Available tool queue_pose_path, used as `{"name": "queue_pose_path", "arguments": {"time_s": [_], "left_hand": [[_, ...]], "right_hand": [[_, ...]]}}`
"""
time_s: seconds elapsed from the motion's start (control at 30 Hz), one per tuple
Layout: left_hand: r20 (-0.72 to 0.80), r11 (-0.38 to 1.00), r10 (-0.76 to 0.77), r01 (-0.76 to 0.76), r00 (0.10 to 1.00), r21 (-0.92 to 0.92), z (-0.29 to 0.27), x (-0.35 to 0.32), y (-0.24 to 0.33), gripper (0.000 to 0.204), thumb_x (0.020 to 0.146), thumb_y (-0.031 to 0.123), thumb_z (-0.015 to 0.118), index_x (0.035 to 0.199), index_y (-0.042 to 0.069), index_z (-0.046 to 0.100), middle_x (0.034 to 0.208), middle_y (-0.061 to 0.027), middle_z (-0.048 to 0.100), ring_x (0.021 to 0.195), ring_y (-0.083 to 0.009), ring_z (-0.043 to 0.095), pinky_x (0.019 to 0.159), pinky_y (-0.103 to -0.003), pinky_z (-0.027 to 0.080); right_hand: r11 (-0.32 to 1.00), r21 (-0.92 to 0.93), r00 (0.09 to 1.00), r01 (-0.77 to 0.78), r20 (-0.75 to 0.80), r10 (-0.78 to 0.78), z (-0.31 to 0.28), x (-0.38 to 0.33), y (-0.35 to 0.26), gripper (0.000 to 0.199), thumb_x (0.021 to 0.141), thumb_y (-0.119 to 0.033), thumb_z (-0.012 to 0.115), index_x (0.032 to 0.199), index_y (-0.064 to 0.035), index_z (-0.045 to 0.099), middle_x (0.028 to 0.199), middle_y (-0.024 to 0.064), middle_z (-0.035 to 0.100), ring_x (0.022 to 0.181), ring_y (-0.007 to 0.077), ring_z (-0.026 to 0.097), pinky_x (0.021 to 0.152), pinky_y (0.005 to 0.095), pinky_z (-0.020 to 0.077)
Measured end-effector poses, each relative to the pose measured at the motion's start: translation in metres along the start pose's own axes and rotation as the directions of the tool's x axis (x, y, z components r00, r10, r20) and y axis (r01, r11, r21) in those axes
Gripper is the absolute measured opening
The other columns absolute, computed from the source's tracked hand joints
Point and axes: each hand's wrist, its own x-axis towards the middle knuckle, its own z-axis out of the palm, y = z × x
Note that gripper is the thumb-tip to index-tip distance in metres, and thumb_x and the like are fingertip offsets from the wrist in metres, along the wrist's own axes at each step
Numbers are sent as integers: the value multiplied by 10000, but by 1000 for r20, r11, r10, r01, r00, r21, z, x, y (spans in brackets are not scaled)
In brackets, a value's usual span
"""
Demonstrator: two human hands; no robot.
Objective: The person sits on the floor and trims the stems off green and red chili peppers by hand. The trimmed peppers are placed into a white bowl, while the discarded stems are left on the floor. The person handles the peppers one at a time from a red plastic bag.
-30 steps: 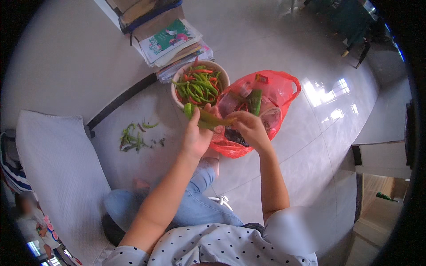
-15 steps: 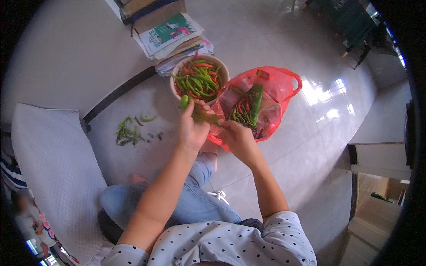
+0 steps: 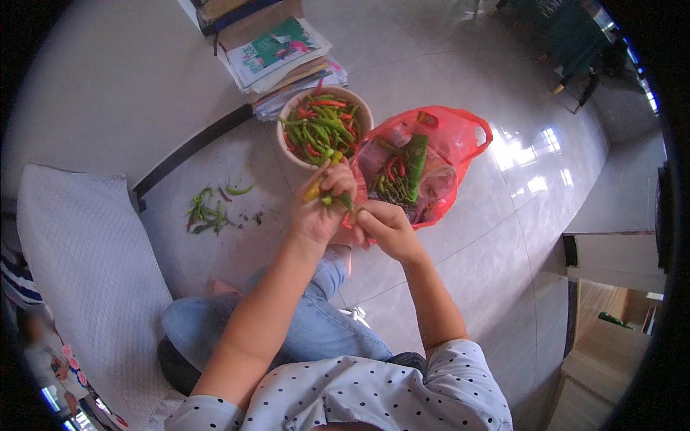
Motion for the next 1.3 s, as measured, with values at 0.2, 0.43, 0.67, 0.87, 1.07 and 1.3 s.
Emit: {"name": "queue_pose_path", "arguments": {"time_s": [0.2,0.43,0.67,0.87,1.07,1.3], "left_hand": [[121,999,44,-42,992,-16,12,-8,12,142,873,82,425,940,-42,406,608,-1,327,494,-86,317,488,-229,247],[33,726,406,-344,913,596,23,-10,8,118,858,78,450,933,-12,447,646,-19,423,547,-93,390,522,-238,326],[-166,367,713,-161,681,916,12,16,141,184,837,55,461,1010,-8,442,953,-121,500,861,-251,525,810,-401,430],[-123,288,636,-87,762,954,-8,102,207,304,829,133,525,1101,35,429,1086,-99,459,1011,-273,441,921,-456,340],[-259,211,762,150,594,966,-30,88,275,398,818,185,548,1157,38,401,1075,-99,498,946,-230,505,862,-421,400],[-112,-132,813,368,572,920,18,-130,339,304,814,132,540,1095,39,473,982,-90,554,866,-210,576,772,-326,465]], "right_hand": [[979,-190,969,71,-221,-113,-23,8,1,153,854,-106,470,916,6,553,717,88,559,673,133,530,631,263,436],[538,-840,832,-71,-347,-432,-35,14,28,254,755,-60,531,999,4,551,946,191,570,939,362,516,816,388,419],[675,-730,900,-109,-360,-244,-19,-6,14,146,781,-27,512,900,14,585,878,160,596,823,291,579,727,330,446],[640,-760,950,-117,-273,-151,-22,-7,21,137,770,-14,528,890,14,589,854,161,593,805,303,570,709,329,454],[484,-872,983,-76,-148,-112,-18,26,27,109,741,-45,548,836,-6,584,774,138,582,726,303,563,648,378,453],[329,-939,995,100,94,-35,18,80,-7,111,745,-30,534,844,-8,581,779,135,581,708,299,562,641,370,445]]}}
